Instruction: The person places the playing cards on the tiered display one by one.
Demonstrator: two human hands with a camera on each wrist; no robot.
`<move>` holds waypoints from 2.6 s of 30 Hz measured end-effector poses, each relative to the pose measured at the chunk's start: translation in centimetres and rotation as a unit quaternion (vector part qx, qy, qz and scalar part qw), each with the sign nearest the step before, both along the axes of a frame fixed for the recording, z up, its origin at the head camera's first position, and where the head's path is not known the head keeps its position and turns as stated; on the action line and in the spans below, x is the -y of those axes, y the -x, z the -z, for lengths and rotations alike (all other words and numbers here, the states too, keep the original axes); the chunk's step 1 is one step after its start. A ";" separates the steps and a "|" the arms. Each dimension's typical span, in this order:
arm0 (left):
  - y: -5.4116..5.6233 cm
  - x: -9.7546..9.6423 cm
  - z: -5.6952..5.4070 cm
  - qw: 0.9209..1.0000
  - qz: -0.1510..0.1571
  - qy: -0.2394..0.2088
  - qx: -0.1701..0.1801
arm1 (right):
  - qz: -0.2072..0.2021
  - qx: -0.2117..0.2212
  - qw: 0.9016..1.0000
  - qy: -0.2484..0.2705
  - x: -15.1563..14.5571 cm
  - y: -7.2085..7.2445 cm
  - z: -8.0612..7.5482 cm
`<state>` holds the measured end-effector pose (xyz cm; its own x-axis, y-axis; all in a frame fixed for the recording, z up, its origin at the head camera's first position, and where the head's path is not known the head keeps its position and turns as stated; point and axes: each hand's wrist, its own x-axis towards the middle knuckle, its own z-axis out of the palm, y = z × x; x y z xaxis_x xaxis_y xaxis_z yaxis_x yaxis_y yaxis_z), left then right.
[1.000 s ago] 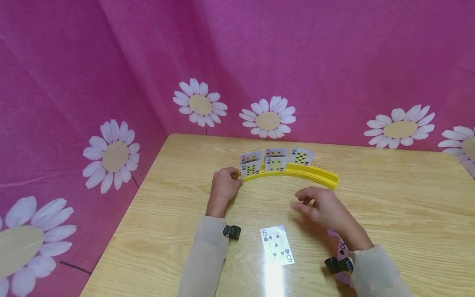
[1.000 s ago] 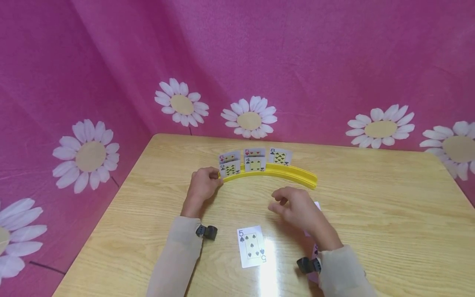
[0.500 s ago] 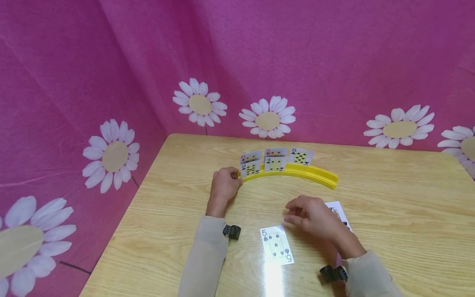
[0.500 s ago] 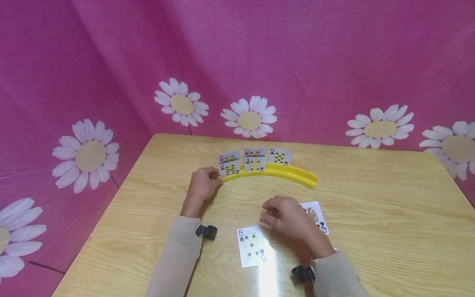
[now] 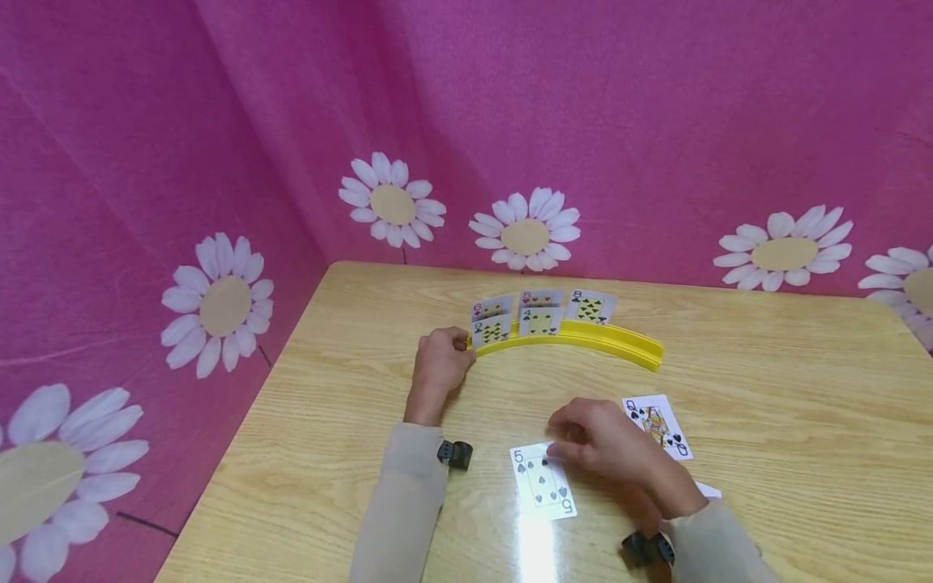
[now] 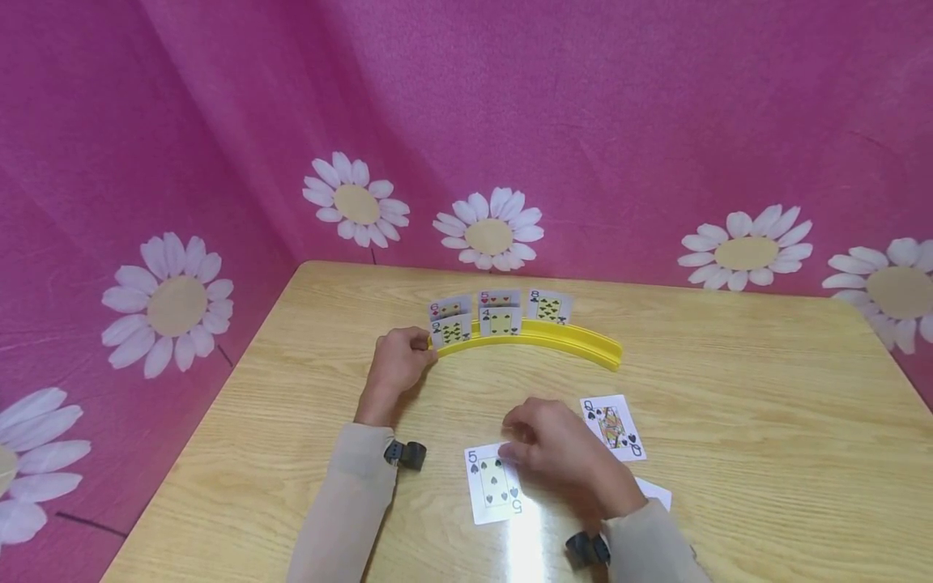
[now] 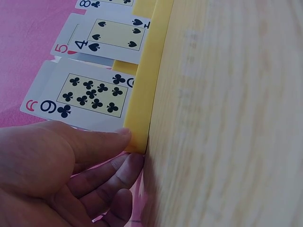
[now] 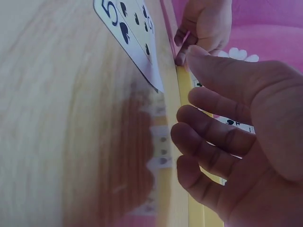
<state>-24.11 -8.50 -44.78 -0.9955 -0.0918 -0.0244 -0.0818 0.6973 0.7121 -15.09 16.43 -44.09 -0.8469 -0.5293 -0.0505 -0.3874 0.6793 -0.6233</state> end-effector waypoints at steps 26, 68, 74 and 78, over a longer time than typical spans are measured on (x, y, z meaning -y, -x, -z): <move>0.1 0.0 0.0 1.000 -0.003 -0.002 -0.002 | -0.030 -0.031 0.999 -0.027 0.8 -0.6 0.4; 0.0 0.0 0.2 1.000 -0.001 -0.010 -0.004 | 0.044 -0.008 0.998 0.041 0.0 -0.3 -1.1; 0.0 0.0 0.3 1.000 0.002 -0.012 -0.009 | 0.052 0.001 0.997 0.053 -0.3 -0.2 -1.6; 0.0 0.1 0.3 1.000 0.003 -0.012 -0.008 | 0.062 0.008 0.996 0.057 -0.5 -0.1 -1.9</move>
<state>-24.10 -8.55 -45.09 -0.9962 -0.0863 -0.0113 -0.0672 0.6806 0.7296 -14.99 16.95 -42.19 -0.9056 -0.4239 -0.0104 -0.2938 0.6451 -0.7054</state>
